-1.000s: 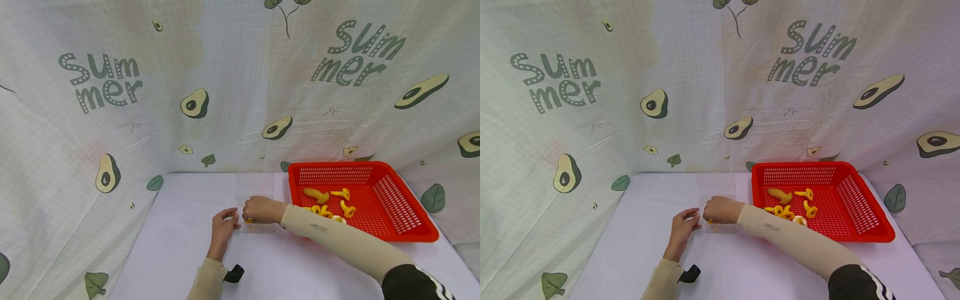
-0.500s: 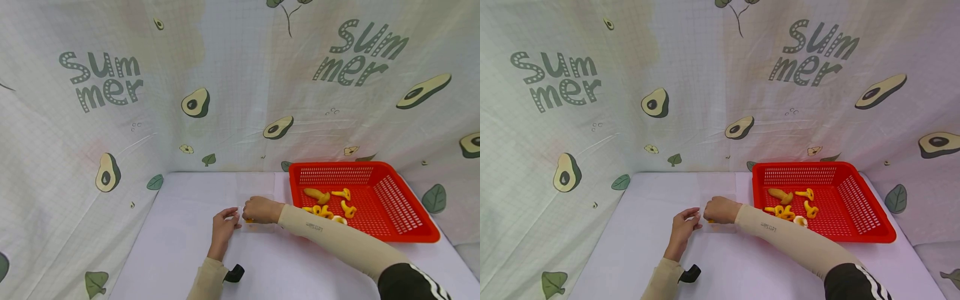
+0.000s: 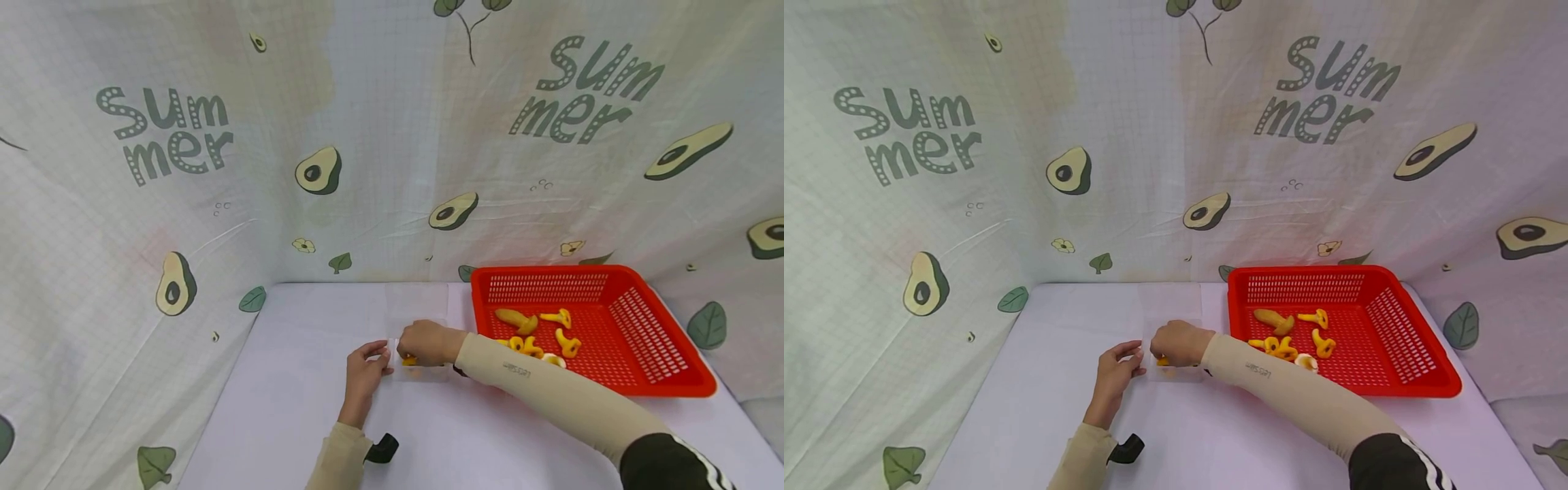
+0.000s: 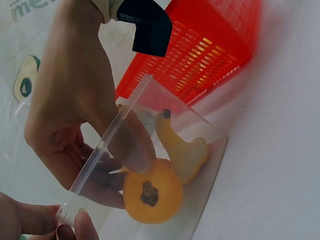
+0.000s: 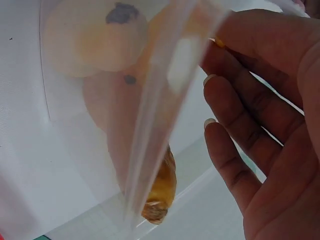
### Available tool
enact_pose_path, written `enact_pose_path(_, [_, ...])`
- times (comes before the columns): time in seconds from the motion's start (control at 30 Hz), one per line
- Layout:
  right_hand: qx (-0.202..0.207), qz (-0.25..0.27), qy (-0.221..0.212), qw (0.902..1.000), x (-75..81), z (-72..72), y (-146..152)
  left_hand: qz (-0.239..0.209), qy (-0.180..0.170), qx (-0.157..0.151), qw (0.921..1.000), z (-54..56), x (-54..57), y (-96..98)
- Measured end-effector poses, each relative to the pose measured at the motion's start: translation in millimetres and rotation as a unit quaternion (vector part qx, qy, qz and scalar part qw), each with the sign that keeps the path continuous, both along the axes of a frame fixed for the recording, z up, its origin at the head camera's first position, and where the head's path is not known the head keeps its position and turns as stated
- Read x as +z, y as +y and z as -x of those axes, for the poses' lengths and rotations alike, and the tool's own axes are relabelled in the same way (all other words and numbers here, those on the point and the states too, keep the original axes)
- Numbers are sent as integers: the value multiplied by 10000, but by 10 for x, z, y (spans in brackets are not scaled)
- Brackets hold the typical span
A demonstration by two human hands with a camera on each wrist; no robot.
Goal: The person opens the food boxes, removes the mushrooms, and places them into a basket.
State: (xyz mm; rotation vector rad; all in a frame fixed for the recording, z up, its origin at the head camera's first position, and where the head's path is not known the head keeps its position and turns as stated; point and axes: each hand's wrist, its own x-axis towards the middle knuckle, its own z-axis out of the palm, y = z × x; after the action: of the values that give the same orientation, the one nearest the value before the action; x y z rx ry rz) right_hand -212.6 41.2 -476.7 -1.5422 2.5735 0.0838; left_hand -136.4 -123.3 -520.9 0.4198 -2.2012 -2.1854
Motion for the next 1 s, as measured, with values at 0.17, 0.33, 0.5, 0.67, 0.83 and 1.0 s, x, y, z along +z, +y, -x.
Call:
enact_pose_path(0.17, [-335, 254, -410, 9983, 29, -5, 25, 48, -69, 12, 10000, -2, 3, -9])
enact_pose_path(0.33, [-580, 473, -674, 9949, 34, -10, 47, -2, -86, -38, 10000, 16, -35, -24])
enact_pose_path(0.5, [-732, 744, -897, 9905, 60, -1, 69, 24, -98, -38, 9999, 17, -24, -21])
enact_pose_path(0.67, [-848, 1019, -1253, 9832, 112, -4, 110, 48, -103, 27, 9999, 1, 1, -5])
enact_pose_path(0.83, [-1080, 1137, -1598, 9746, 121, 10, 156, 78, -121, 46, 9999, -1, 8, 2])
enact_pose_path(1.0, [-1264, 1312, -1958, 9636, 152, 34, 201, 152, -193, 41, 9997, 6, 8, 5])
